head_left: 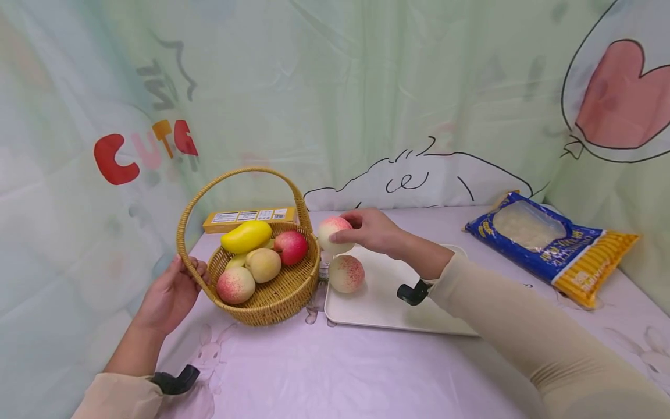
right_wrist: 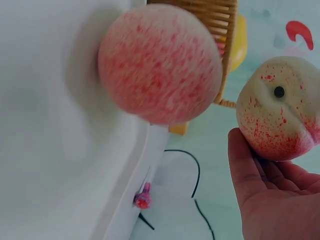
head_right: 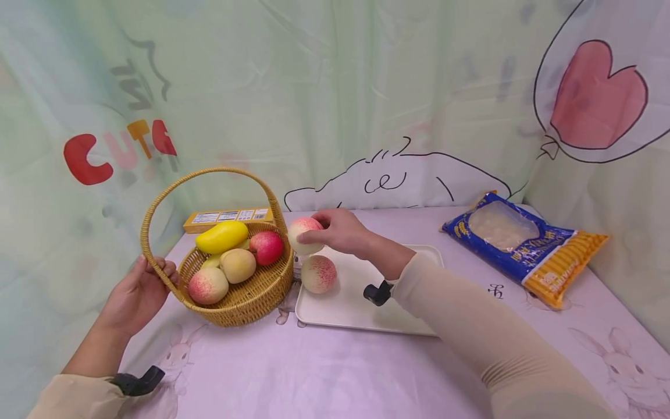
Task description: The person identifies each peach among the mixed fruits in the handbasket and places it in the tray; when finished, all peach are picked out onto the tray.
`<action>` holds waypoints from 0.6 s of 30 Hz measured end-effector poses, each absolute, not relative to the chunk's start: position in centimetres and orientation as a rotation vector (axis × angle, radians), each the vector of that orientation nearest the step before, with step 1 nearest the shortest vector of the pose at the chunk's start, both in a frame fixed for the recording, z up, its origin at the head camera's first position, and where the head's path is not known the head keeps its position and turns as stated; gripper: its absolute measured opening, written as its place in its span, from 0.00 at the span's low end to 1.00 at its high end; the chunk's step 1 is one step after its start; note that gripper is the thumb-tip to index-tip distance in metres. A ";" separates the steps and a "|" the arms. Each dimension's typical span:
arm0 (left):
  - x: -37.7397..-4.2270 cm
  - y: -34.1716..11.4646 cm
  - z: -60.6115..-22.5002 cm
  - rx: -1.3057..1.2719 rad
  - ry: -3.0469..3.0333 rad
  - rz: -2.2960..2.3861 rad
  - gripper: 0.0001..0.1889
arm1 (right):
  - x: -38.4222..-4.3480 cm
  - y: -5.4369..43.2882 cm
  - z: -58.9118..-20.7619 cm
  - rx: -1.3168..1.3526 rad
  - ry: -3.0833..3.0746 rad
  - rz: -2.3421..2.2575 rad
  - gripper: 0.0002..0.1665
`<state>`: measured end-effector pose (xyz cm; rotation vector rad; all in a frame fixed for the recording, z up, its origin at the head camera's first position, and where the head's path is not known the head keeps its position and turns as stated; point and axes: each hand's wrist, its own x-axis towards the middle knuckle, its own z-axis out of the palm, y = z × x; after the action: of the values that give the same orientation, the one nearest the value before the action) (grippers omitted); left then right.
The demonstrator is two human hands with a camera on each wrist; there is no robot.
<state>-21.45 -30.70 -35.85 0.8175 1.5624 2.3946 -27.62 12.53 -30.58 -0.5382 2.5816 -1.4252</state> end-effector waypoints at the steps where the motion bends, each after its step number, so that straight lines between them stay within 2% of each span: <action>1: -21.5 -30.7 -35.9 0.820 1.567 2.391 0.24 | -27.8 12.7 -30.7 -0.526 2.592 -1.422 0.29; 5: -21.5 -30.8 -35.9 0.819 1.566 2.384 0.24 | -28.7 13.4 -31.4 -0.460 2.647 -1.403 0.27; 18: -21.6 -30.9 -35.7 0.813 1.538 2.384 0.24 | -30.7 14.2 -34.0 -0.198 2.744 -1.199 0.31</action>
<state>-21.58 -30.89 -35.73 0.8133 1.5380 2.3842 -30.67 14.17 -33.97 -0.1985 2.7436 -1.1989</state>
